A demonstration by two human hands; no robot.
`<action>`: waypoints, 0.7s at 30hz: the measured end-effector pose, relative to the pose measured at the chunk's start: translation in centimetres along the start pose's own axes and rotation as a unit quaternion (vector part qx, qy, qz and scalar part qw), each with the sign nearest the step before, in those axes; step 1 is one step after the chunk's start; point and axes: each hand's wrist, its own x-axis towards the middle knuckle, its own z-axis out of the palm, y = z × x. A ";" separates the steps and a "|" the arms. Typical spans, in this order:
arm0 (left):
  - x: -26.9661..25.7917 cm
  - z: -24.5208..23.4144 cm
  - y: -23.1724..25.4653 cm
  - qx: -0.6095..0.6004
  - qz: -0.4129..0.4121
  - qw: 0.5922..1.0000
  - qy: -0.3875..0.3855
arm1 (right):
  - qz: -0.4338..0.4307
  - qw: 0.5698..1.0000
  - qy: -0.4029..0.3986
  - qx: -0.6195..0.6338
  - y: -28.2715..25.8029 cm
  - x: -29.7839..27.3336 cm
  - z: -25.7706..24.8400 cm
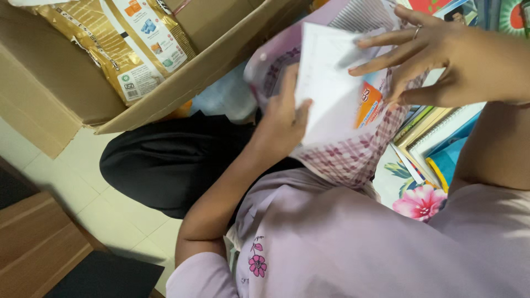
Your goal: The person wipes the inside of a cardboard box with a white cloth. They then place a gold package and a pink patterned pouch into the box.
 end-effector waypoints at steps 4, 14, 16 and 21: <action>0.7 2.4 -0.4 -0.094 -0.122 0.982 -0.112 | 0.002 1.000 0.023 -0.010 -0.8 -0.1 0.3; -0.1 6.5 -4.1 -0.152 -0.153 0.931 -0.295 | -0.035 0.999 0.038 -0.010 -2.3 1.4 1.2; -0.9 3.8 -1.2 -0.102 -0.236 0.941 -0.220 | -0.028 0.997 0.074 -0.024 -2.4 1.7 1.6; -2.9 -3.5 2.3 0.243 0.032 0.956 0.162 | 0.162 0.970 0.167 -0.065 -2.1 2.2 6.7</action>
